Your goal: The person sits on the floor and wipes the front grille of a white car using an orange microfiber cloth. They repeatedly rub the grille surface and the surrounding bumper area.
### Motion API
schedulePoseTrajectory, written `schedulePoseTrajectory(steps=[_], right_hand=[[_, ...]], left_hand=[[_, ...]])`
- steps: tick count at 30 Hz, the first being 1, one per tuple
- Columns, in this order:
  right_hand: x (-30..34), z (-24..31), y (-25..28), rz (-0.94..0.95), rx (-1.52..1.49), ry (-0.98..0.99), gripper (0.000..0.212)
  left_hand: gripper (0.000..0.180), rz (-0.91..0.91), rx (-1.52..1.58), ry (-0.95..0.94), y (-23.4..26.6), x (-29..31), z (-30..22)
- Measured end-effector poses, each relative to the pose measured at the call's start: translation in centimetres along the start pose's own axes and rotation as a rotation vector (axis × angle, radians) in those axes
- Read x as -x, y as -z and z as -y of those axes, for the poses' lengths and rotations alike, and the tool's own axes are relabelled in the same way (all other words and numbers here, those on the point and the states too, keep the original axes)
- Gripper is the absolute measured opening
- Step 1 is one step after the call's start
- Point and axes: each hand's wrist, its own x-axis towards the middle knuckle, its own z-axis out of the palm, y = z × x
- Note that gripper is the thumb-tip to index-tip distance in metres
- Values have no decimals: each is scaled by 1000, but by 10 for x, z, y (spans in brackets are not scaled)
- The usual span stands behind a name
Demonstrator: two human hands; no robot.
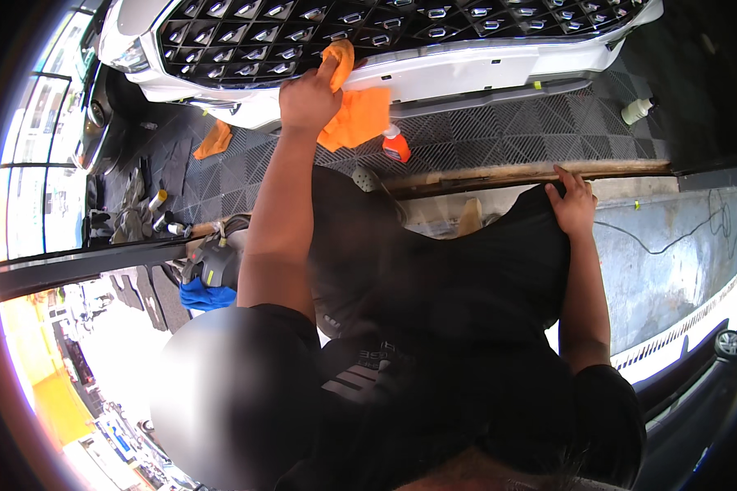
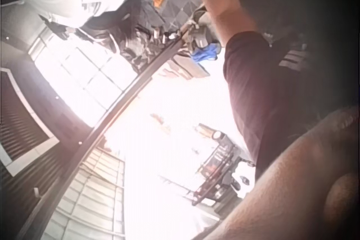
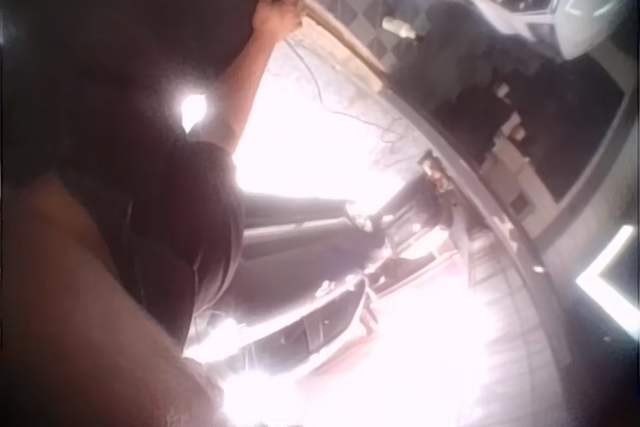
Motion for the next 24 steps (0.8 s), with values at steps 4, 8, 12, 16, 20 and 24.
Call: schedulePoseTrajectory(steps=[4, 8, 12, 16, 20, 24], right_hand=[[2, -6, -1, -5, -39, -6, 49], [0, -2, 2, -2, -55, 0, 49], [-5, 4, 1, 7, -33, 12, 49], [-10, 10, 1, 52, -6, 14, 49], [-12, 4, -1, 56, -4, 2, 50], [-7, -8, 0, 69, -36, -30, 49]], left_hand=[[62, -104, -185, -122, 19, -6, 8], [58, 47, 61, 76, 10, -5, -14], [50, 166, 1274, 330, -7, -3, -42], [44, 266, 1938, 490, -10, 9, -52], [57, 158, 1540, 515, -33, 38, -68], [78, 229, 860, 464, -28, 57, -79]])
